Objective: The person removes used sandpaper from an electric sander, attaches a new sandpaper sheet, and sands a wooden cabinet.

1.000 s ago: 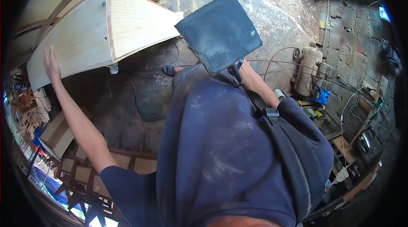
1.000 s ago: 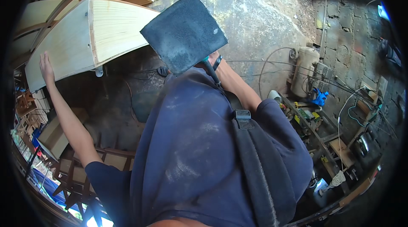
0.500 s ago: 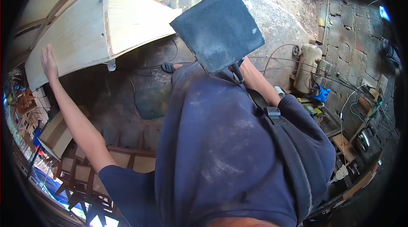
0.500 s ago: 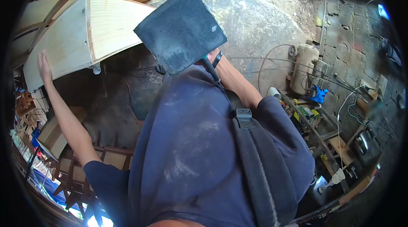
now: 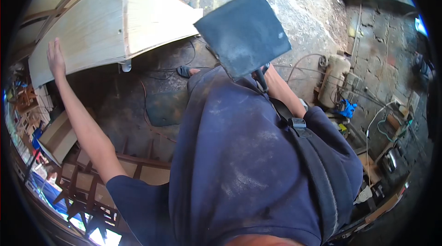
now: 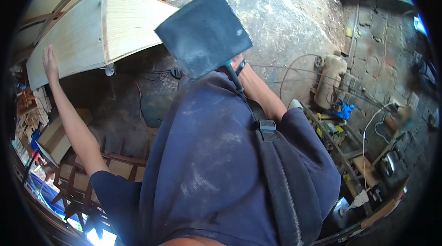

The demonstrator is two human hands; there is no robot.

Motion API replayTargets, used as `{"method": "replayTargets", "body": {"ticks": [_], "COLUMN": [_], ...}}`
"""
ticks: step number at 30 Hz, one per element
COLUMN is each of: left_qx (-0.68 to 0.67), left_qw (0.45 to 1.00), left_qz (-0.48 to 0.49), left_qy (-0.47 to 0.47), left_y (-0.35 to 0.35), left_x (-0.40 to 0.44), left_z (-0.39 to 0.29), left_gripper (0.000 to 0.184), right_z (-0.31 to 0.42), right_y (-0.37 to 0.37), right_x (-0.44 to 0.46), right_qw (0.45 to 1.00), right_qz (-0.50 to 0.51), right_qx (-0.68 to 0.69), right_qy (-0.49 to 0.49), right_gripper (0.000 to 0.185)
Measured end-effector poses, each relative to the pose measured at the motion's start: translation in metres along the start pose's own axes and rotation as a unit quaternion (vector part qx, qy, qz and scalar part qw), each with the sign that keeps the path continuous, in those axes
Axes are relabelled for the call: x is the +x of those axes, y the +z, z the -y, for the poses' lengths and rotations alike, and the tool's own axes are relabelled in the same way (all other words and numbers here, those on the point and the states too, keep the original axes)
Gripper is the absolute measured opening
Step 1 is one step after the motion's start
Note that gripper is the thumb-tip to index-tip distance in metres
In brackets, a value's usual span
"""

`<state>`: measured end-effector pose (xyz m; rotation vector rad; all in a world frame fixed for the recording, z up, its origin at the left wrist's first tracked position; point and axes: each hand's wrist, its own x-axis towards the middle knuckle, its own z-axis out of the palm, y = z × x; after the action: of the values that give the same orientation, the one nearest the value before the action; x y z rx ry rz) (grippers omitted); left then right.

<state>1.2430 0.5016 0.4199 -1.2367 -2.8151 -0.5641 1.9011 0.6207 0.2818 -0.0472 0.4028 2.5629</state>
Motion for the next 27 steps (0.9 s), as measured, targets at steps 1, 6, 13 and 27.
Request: {"method": "replayTargets", "body": {"ticks": [1, 6, 13, 27], "left_qx": [-0.013, 0.010, 0.083, 0.102], "left_qw": [1.000, 0.999, 0.993, 0.991], "left_qz": [0.009, -0.042, -0.079, -0.087], "left_qy": [0.002, -0.023, -0.003, -0.015], "left_y": [-0.002, -0.014, -0.004, -0.010], "left_x": [0.001, -0.008, -0.032, -0.045], "left_z": [0.003, 0.013, -0.033, -0.067], "left_gripper": [0.082, 0.082, 0.080, 0.072], "right_z": [0.000, 0.007, 0.020, 0.015], "right_y": [-0.001, 0.008, 0.007, -0.013], "right_x": [-0.002, -0.019, -0.015, 0.002], "right_qw": [1.000, 0.998, 0.985, 0.986], "right_qz": [-0.004, -0.025, 0.044, 0.045], "right_qx": [0.004, 0.028, 0.146, 0.148], "right_qy": [0.005, 0.058, 0.086, 0.062], "right_gripper": [0.043, 0.038, 0.033, 0.026]}}
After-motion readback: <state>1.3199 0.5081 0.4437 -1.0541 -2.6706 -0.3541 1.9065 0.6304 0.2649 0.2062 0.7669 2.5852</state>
